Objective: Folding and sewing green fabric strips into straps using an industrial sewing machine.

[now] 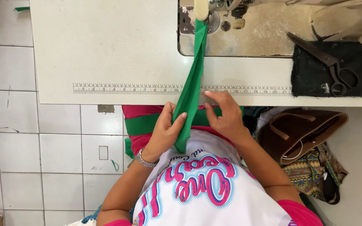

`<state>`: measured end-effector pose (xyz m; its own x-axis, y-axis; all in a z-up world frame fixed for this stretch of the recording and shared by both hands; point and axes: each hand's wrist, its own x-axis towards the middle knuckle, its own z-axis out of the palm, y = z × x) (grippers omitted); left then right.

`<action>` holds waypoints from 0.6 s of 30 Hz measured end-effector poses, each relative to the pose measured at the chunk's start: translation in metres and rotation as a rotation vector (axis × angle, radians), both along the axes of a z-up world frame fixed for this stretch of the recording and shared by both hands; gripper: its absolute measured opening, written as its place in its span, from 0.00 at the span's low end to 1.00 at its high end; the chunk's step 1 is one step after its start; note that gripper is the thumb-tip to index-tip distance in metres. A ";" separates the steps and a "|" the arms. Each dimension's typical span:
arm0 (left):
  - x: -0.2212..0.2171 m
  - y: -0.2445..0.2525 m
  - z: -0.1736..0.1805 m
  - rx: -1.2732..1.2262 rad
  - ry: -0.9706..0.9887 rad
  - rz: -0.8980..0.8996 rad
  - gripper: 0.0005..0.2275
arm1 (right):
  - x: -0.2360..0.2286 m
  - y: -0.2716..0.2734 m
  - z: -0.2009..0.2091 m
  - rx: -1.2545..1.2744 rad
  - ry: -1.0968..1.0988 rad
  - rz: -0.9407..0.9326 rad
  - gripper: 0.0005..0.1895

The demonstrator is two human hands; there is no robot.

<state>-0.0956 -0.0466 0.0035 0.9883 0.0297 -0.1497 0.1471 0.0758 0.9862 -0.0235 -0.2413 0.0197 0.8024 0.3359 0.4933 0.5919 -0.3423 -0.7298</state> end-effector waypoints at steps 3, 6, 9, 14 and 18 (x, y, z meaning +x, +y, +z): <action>-0.002 -0.005 0.005 -0.113 0.066 -0.009 0.08 | 0.007 0.000 -0.012 0.008 -0.272 -0.035 0.13; -0.002 -0.009 -0.003 -0.118 0.070 -0.022 0.08 | 0.013 0.009 -0.011 0.041 -0.412 -0.014 0.12; -0.001 -0.012 -0.004 -0.133 0.052 -0.028 0.06 | 0.023 0.014 -0.006 0.031 -0.540 0.029 0.09; -0.004 -0.012 -0.004 -0.061 0.015 -0.055 0.05 | 0.035 0.006 -0.004 -0.103 -0.653 0.126 0.07; -0.002 -0.015 0.009 0.080 -0.013 -0.088 0.06 | 0.038 0.000 -0.004 -0.202 -0.665 0.166 0.04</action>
<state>-0.0972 -0.0617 0.0121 0.9895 -0.0454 -0.1375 0.1369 -0.0158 0.9905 0.0146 -0.2412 0.0152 0.2837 0.5639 0.7756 0.9454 -0.2997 -0.1279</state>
